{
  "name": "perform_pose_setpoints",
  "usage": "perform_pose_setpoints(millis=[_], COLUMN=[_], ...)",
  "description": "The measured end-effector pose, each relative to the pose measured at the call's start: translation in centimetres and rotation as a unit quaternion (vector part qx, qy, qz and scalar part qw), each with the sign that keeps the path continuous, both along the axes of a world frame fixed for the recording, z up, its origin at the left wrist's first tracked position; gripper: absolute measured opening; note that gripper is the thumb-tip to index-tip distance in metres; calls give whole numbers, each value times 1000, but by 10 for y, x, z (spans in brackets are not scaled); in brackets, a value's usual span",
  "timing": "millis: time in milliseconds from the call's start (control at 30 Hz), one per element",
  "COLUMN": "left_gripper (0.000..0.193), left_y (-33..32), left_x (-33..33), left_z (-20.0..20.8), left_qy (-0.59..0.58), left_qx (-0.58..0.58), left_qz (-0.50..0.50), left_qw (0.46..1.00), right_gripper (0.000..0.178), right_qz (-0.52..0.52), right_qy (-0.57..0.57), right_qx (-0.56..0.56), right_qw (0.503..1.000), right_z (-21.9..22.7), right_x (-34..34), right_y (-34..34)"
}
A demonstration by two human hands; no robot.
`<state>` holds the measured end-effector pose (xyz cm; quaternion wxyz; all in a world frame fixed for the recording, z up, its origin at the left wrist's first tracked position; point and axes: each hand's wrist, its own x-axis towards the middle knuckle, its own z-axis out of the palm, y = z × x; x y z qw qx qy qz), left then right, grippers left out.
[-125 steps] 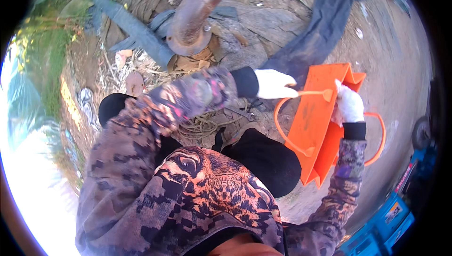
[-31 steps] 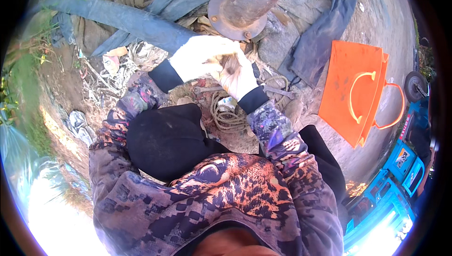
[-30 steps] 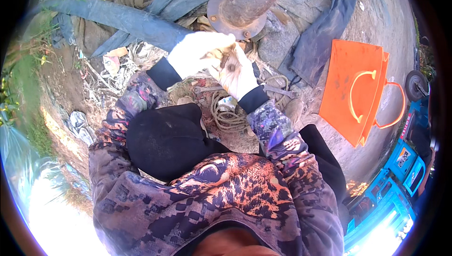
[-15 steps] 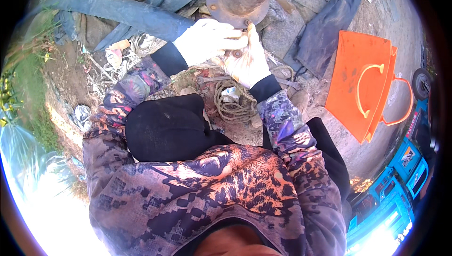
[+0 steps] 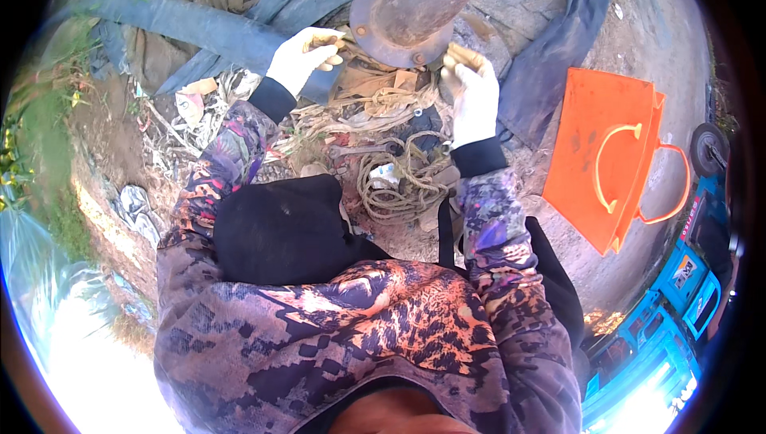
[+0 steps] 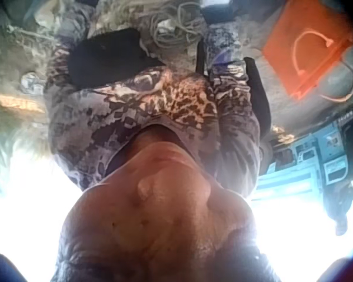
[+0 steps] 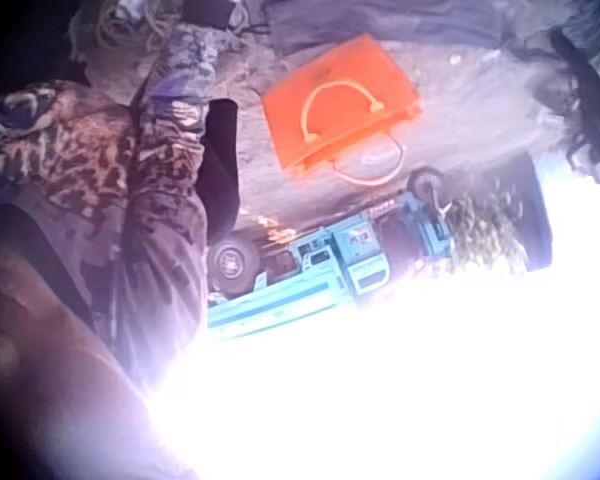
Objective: The person sits on the ground and uses a wrench to tighten bolts on a curved metal pipe. They handle a small plastic bag containing hardware and an orange bag, then continue to adjust the pipe and its bolts.
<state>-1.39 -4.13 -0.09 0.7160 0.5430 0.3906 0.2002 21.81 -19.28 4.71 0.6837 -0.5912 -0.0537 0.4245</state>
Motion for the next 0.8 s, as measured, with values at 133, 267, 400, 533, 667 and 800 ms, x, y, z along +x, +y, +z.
perform_pose_setpoints(millis=[133,267,400,533,667,800], left_gripper=[26,24,23,27,28,25], left_y=[3,-1,-3,1,6,2], left_x=[20,24,28,14,20,37], left_z=[2,26,18,8,-12,-26], left_qy=[-61,-99,-81,-37,-26,-54], left_qx=[17,25,22,7,0,-16], left_qz=[3,-28,2,33,33,2], left_qw=[998,994,997,999,999,998], right_gripper=[33,36,42,38,35,29], right_qz=[5,33,63,66,153,172], right_qy=[182,292,250,-37,-409,-571], right_qx=[110,214,201,-8,-67,-101], right_qw=[977,932,945,997,897,796], right_z=[-35,-20,-36,5,1,-2], right_x=[64,62,59,14,-24,-53], right_y=[2,-7,-20,-4,2,10])
